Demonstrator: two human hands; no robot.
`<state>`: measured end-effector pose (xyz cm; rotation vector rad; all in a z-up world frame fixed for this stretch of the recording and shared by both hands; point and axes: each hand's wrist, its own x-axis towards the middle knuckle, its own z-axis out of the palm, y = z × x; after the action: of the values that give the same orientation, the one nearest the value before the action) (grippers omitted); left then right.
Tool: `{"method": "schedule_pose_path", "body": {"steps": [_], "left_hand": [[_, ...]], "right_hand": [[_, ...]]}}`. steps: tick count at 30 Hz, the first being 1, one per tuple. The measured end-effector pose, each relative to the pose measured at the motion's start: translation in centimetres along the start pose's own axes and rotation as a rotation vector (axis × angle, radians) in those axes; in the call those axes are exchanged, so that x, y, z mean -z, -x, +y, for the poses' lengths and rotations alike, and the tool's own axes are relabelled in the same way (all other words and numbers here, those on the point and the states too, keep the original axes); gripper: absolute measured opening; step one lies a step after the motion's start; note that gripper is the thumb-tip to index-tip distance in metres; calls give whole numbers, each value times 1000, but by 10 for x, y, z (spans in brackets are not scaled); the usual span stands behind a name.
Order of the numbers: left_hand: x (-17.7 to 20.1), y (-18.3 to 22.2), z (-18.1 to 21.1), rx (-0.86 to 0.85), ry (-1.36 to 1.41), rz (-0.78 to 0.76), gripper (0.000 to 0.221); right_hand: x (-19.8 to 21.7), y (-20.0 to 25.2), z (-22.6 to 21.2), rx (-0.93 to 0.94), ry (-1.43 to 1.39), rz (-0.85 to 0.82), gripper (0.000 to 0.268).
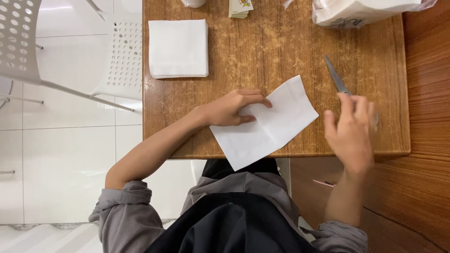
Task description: Cutting napkins into smaller squares and stacking them.
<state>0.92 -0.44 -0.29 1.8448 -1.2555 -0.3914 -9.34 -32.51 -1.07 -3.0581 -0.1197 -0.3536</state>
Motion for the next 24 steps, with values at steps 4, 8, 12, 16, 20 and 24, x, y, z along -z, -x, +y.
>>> {"method": "schedule_pose_path", "body": {"steps": [4, 8, 12, 16, 20, 24], "left_hand": [[-9, 1, -14, -99, 85, 38, 43], [-10, 2, -21, -99, 111, 167, 63], [-19, 0, -37, 8, 242, 352, 82], [-14, -1, -29, 69, 443, 386, 78], [-19, -2, -31, 39, 470, 415, 61], [-13, 1, -15, 35, 483, 419, 27]], "right_hand": [[22, -34, -43, -34, -381, -303, 76], [-13, -28, -23, 160, -637, 80, 46], [-30, -8, -28, 366, -469, 637, 3], [-50, 9, -75, 500, -223, 845, 34], [-51, 14, -116, 556, -148, 662, 12], [-42, 10, -125, 515, -275, 509, 31]]}}
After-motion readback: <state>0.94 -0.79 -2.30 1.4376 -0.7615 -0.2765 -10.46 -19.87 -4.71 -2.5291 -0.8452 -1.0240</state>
